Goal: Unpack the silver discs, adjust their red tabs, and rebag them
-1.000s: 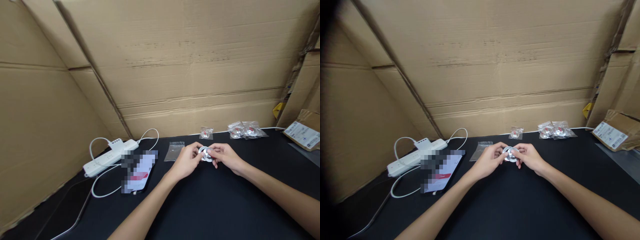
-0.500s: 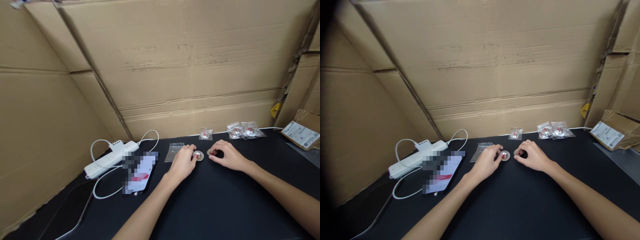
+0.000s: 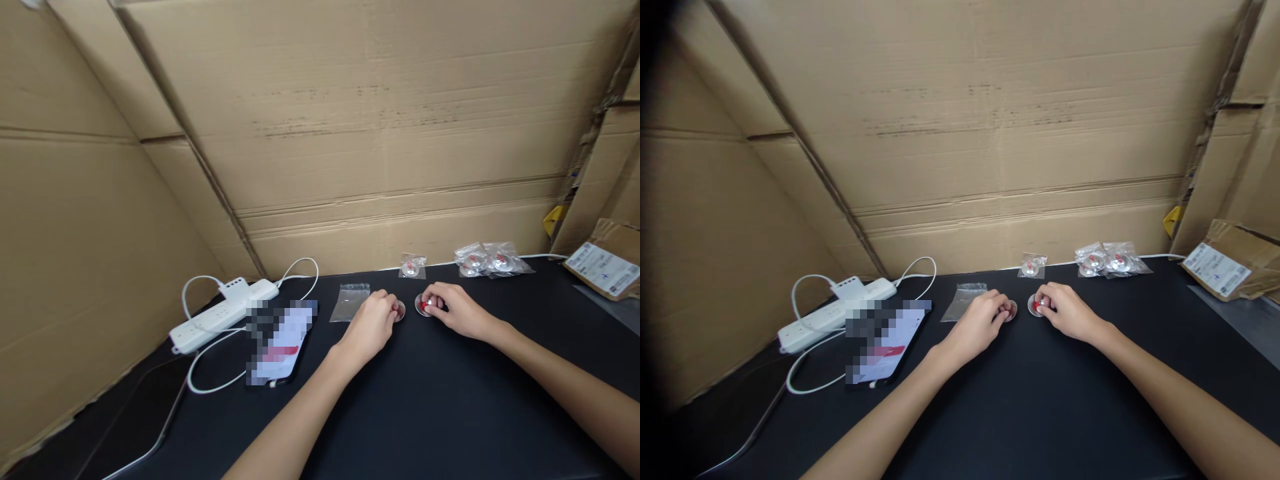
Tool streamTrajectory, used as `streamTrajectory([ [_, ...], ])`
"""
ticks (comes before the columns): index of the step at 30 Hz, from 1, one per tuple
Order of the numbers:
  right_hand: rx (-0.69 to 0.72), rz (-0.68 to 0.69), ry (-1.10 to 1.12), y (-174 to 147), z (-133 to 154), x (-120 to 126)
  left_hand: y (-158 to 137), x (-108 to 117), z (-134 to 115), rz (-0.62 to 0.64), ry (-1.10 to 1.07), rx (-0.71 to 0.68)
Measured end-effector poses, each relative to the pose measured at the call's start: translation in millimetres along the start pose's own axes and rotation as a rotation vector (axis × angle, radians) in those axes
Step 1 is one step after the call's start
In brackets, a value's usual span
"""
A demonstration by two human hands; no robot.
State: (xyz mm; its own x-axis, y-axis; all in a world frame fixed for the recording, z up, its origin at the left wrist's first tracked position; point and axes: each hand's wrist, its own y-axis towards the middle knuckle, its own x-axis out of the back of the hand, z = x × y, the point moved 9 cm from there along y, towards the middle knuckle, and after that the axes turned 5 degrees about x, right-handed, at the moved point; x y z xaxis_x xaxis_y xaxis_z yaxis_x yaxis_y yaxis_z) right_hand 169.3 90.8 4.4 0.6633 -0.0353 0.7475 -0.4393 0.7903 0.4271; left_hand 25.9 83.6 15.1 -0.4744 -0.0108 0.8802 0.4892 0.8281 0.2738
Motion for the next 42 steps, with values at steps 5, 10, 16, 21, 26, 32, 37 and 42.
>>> streamTrajectory([
  [5, -0.010, 0.001, 0.028, -1, 2, -4, 1, -4, 8, -0.001, -0.036, 0.042],
  [10, 0.026, -0.005, 0.004, -3, 8, -5, -1, -7, 5, 0.017, 0.022, 0.056],
  [16, 0.032, -0.028, -0.024, -3, 10, -3, 0, -5, 1, 0.007, 0.060, 0.068],
  [21, 0.083, -0.024, -0.057, -2, 15, -5, -1, -3, 0, 0.002, 0.061, 0.060],
  [26, 0.062, -0.003, -0.065, -1, 14, -4, -2, 2, -6, 0.028, 0.057, 0.007],
  [32, 0.068, 0.083, -0.039, 0, 15, -6, -1, 2, -2, 0.091, -0.020, 0.008],
  [37, 0.063, 0.042, -0.092, -1, 16, -5, -2, 1, -3, 0.071, 0.022, 0.011],
  [42, 0.011, 0.000, -0.053, -1, 13, -1, -2, -3, -7, 0.066, 0.098, 0.020],
])
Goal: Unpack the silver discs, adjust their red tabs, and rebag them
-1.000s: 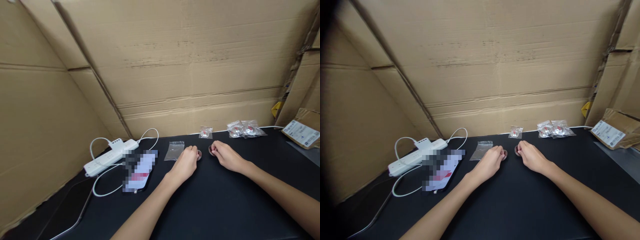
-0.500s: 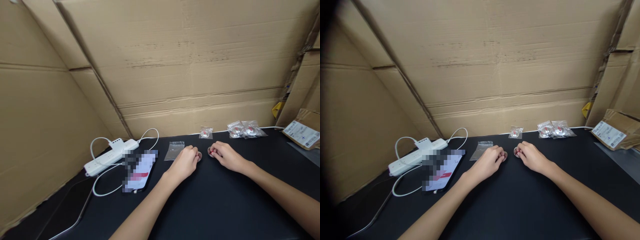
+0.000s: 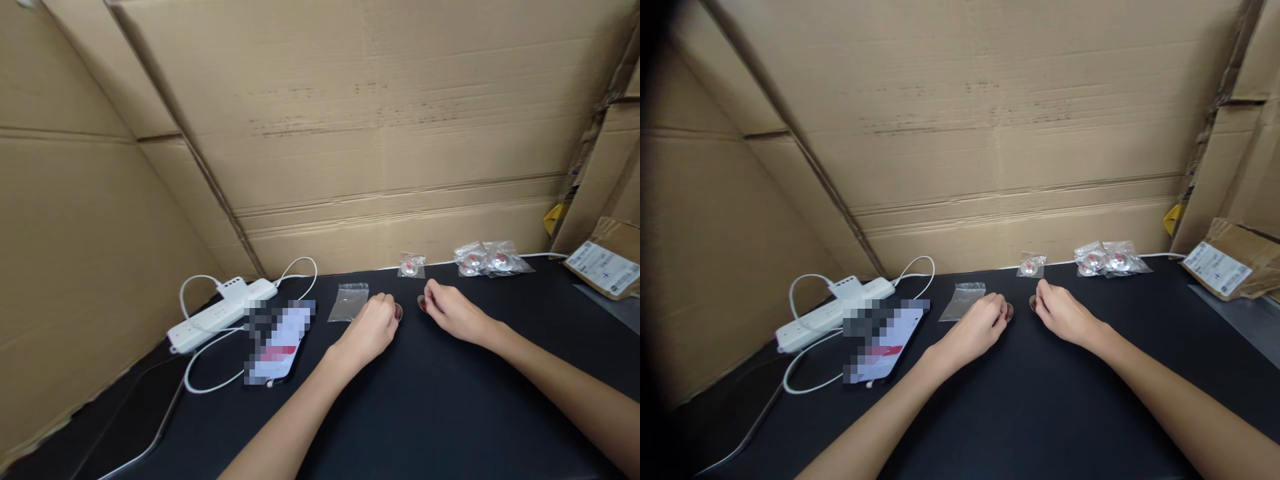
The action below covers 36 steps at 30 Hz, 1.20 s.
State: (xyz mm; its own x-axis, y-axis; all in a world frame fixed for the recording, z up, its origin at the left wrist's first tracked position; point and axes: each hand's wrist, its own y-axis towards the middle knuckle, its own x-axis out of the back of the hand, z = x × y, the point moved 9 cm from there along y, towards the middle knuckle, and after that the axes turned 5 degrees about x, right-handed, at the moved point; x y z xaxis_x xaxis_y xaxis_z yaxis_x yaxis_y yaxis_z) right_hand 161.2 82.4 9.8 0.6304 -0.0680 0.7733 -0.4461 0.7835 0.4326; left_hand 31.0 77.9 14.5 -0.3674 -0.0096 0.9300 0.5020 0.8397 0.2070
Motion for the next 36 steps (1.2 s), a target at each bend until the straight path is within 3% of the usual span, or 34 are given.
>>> streamTrajectory([
  [10, 0.054, 0.004, 0.015, 0, 2, -4, 1, -3, -3, 0.005, 0.063, 0.035],
  [19, 0.068, 0.059, 0.025, -1, 4, -4, 3, -1, 3, -0.026, -0.055, 0.039],
  [26, 0.092, 0.112, -0.123, -1, 8, -12, 3, 1, 8, -0.001, -0.136, 0.059],
  [36, 0.104, 0.106, -0.116, -2, 8, -12, -1, 5, 7, 0.093, -0.228, 0.078],
])
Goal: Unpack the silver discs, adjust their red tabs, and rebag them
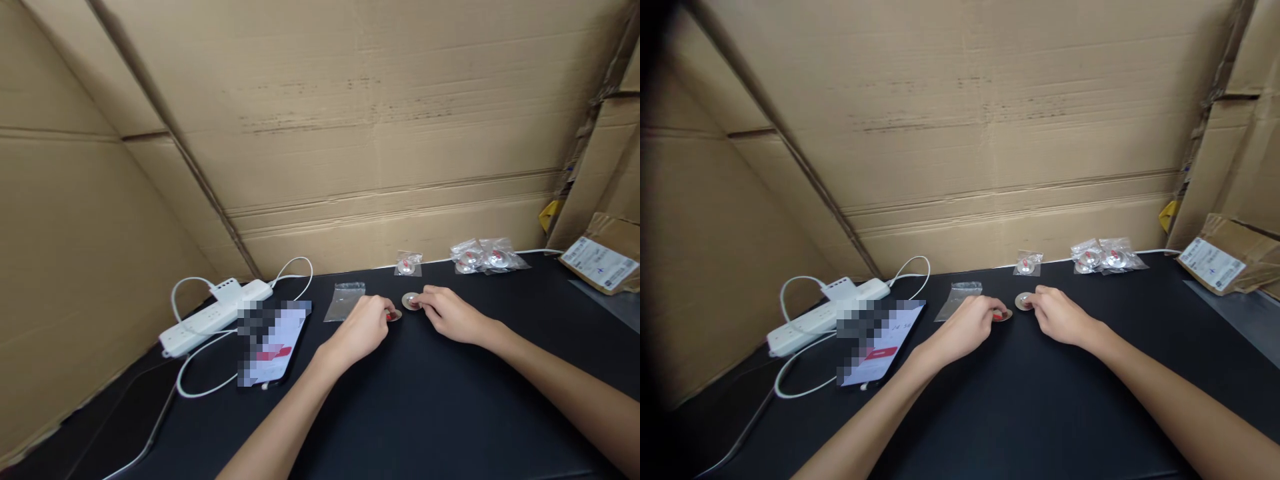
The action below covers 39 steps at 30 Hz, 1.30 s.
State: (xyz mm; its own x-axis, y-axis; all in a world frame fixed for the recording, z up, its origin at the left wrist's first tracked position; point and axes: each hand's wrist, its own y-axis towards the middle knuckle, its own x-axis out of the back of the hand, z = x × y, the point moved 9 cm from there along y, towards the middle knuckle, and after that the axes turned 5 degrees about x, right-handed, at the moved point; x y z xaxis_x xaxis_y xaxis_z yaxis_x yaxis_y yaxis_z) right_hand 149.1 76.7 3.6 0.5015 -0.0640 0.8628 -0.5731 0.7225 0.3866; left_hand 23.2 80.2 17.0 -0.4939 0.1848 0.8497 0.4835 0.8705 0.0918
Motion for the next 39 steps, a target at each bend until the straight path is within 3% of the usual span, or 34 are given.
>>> streamTrajectory([
  [12, -0.001, -0.001, -0.011, -1, -1, -1, -2, -2, -3, 0.099, -0.086, -0.064],
  [17, 0.013, -0.049, 0.025, 0, 0, 4, 3, 8, 3, -0.071, -0.057, -0.039],
  [21, -0.042, -0.149, 0.166, 0, -4, 16, 0, 22, -10, -0.200, -0.057, -0.087],
  [25, -0.039, -0.107, 0.310, 1, 2, 19, -5, 15, -30, -0.129, -0.083, -0.161],
  [29, 0.031, -0.034, 0.317, 1, 12, 17, -8, 3, -40, -0.034, -0.116, -0.209],
  [35, 0.079, -0.029, 0.217, 1, 23, 18, -3, 11, -20, -0.152, 0.073, -0.132],
  [39, 0.141, 0.042, 0.130, 0, 39, 9, -2, 2, -8, -0.115, 0.223, -0.106],
])
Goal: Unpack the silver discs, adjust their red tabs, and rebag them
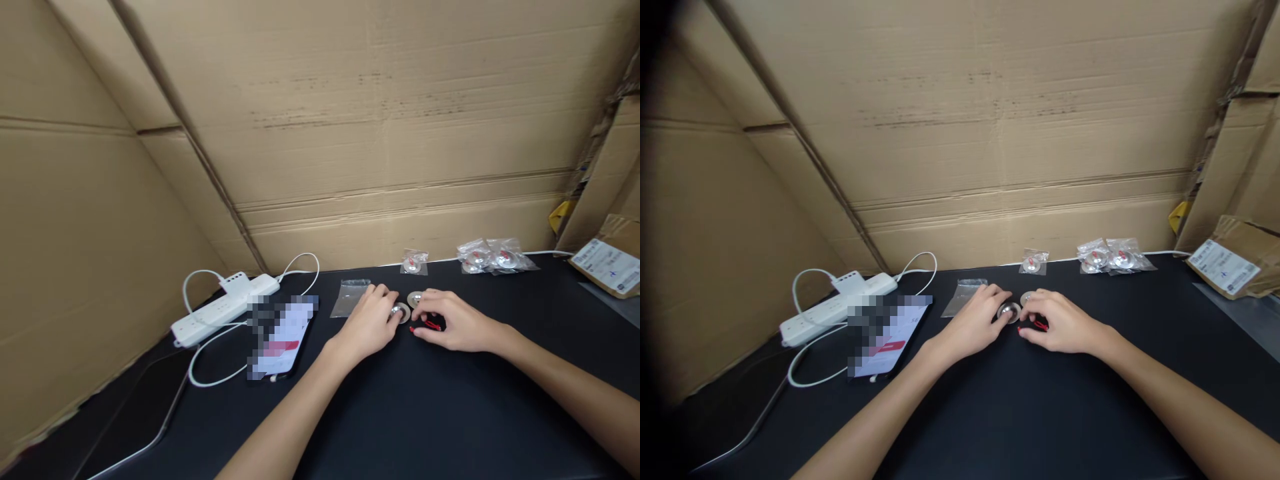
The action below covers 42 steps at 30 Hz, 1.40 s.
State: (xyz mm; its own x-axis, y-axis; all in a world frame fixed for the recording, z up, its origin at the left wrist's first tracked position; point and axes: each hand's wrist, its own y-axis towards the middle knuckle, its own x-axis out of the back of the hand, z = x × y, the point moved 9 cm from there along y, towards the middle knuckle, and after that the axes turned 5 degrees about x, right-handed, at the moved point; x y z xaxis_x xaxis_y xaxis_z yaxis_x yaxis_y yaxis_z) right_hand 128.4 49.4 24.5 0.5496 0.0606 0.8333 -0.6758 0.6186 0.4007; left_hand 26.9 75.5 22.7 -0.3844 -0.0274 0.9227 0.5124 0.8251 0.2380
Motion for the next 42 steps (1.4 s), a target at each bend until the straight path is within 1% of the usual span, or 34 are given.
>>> streamTrajectory([
  [2, 0.010, 0.041, -0.022, 1, 4, -8, -1, -6, 3, 0.038, -0.002, 0.019],
  [4, 0.019, 0.051, -0.021, 1, 8, -12, 0, -8, 4, 0.044, -0.043, 0.036],
  [7, 0.034, -0.005, 0.007, 2, 13, -9, 2, -5, 7, 0.008, -0.108, 0.057],
  [9, -0.013, -0.075, 0.069, 2, 10, -2, 3, -1, 9, -0.027, -0.144, 0.077],
  [11, -0.110, -0.140, 0.196, 2, 0, 3, 4, 4, 13, -0.061, -0.186, 0.113],
  [14, -0.258, -0.200, 0.499, 0, -18, 2, 5, 11, 20, -0.127, -0.240, 0.180],
  [17, -0.318, -0.225, 0.768, 1, -27, -4, 6, 12, 28, -0.161, -0.331, 0.228],
  [19, -0.332, -0.245, 0.843, 1, -30, -4, 8, 6, 32, -0.135, -0.443, 0.254],
  [23, -0.332, -0.293, 0.841, 0, -34, -3, 10, -6, 36, -0.064, -0.649, 0.293],
  [26, -0.347, -0.327, 0.835, -1, -38, -4, 9, -10, 33, -0.018, -0.718, 0.318],
  [32, -0.322, -0.338, 0.778, -1, -40, -1, 7, -13, 28, 0.021, -0.705, 0.348],
  [35, -0.347, -0.354, 0.768, -3, -43, 3, 6, -13, 29, 0.020, -0.709, 0.361],
  [42, -0.350, -0.409, 0.853, -1, -41, 5, 6, -15, 27, 0.002, -0.743, 0.356],
])
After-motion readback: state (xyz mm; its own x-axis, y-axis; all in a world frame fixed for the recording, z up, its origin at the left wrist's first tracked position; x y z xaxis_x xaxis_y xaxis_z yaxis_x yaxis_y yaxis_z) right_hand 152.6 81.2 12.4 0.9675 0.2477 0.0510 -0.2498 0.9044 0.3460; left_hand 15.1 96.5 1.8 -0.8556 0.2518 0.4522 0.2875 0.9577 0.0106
